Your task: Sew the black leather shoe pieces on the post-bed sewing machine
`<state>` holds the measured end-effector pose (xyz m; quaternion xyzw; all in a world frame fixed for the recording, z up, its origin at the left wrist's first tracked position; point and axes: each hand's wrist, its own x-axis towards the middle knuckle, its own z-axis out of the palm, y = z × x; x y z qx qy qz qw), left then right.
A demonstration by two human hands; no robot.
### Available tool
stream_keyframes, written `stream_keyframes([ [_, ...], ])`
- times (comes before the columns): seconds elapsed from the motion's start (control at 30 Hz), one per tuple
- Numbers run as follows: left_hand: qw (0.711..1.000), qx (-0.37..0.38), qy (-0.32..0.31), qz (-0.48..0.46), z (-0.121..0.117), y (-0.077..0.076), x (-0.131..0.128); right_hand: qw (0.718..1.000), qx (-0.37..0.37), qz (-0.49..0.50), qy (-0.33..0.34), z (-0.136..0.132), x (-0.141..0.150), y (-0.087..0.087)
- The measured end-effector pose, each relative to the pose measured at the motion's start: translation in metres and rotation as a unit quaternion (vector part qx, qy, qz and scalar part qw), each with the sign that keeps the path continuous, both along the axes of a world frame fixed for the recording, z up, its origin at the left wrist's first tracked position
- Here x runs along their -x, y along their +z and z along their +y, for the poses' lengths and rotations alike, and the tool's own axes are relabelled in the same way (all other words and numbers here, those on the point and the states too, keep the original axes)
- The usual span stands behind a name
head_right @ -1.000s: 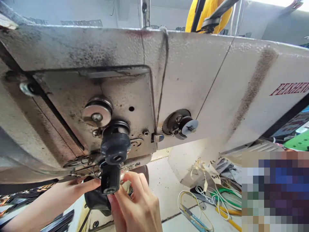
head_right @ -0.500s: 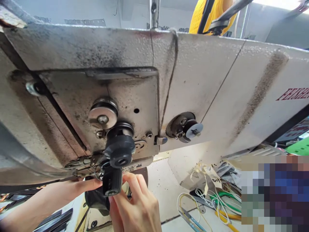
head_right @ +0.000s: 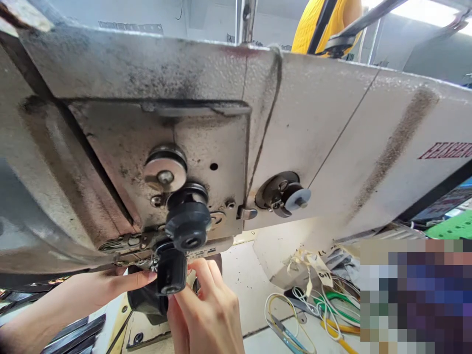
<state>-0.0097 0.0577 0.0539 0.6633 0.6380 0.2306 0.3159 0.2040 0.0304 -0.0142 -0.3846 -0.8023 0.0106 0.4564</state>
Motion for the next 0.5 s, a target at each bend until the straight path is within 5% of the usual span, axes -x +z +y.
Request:
stream_keyframes([
  [0.13, 1.0, -0.008, 0.001, 0.017, 0.001, 0.0, 0.003, 0.997, 0.048, 0.051, 0.022, -0.002, -0.003, 0.001],
  [0.2, 0.999, 0.012, 0.013, 0.051, -0.001, 0.002, 0.002, 0.975, 0.114, 0.187, 0.045, 0.001, -0.009, 0.009],
  [0.3, 0.995, 0.031, 0.05, 0.081, -0.01, 0.003, -0.001, 0.848, 0.254, 0.451, 0.113, 0.012, -0.019, 0.029],
  [0.37, 0.995, 0.018, 0.059, 0.081, -0.015, 0.001, -0.001, 0.767, 0.324, 0.531, 0.156, 0.021, -0.024, 0.04],
  [0.4, 0.995, 0.014, 0.061, 0.084, -0.018, -0.001, 0.0, 0.756, 0.349, 0.528, 0.167, 0.023, -0.026, 0.042],
  [0.5, 0.987, 0.025, 0.1, 0.123, -0.018, -0.01, 0.011, 0.783, 0.416, 0.429, 0.175, 0.022, -0.024, 0.025],
])
